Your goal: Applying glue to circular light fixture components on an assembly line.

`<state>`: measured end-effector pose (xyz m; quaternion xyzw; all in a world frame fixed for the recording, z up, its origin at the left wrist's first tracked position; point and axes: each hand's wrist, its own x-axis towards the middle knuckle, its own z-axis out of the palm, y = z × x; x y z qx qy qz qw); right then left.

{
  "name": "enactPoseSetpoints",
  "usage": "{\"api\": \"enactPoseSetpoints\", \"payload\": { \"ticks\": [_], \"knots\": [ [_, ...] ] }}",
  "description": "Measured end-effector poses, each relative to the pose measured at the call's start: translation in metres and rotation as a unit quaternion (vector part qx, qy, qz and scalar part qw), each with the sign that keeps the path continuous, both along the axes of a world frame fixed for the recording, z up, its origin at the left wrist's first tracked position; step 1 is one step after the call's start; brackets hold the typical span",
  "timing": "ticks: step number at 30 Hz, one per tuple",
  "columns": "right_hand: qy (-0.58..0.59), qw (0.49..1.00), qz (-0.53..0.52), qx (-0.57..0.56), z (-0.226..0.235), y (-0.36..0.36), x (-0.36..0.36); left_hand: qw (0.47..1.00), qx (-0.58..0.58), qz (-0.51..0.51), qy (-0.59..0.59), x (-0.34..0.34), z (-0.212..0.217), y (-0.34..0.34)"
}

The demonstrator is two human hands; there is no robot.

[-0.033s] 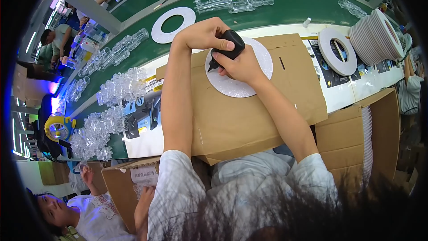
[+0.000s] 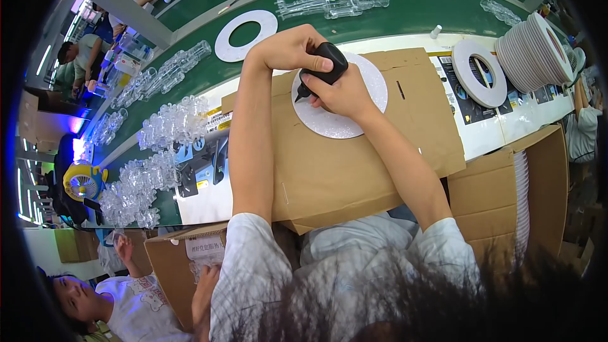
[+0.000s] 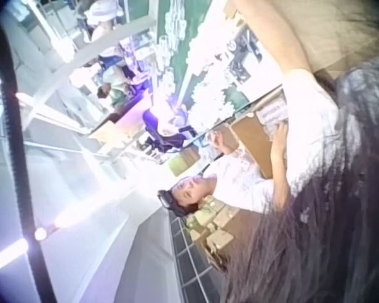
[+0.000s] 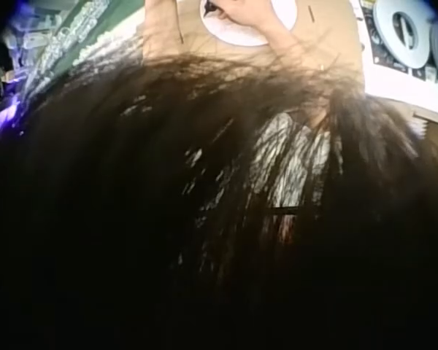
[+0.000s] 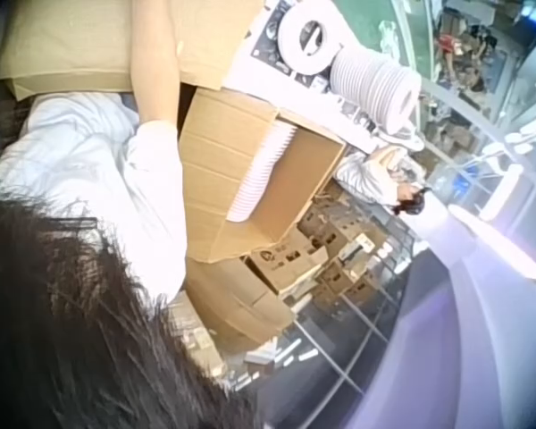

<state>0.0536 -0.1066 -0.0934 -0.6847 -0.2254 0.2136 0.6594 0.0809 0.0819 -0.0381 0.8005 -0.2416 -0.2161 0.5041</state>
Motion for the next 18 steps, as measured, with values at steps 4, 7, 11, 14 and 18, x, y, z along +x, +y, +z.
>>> {"api": "enactPoseSetpoints", "payload": {
  "ticks": [4, 7, 11, 14, 18],
  "knots": [
    [-0.004, 1.0, -0.005, 0.004, 0.001, -0.001, 0.001, 1.0, -0.007, -0.004, 0.004, 0.001, 0.001, -0.002],
    [-0.007, 1.0, -0.009, 0.014, 0.006, -0.001, -0.001, 1.0, 0.0, 0.006, 0.002, 0.0, 0.004, -0.003],
    [0.014, 0.998, -0.018, 0.053, 0.017, -0.004, -0.002, 0.999, 0.026, 0.026, 0.0, -0.002, 0.009, -0.009],
    [0.019, 0.997, -0.004, 0.074, 0.02, -0.012, 0.005, 0.998, 0.01, 0.038, -0.049, -0.005, 0.013, -0.025],
    [-0.005, 0.996, 0.009, 0.091, 0.022, -0.023, 0.015, 0.998, 0.01, 0.043, -0.045, -0.005, 0.017, -0.034]
  ]
}}
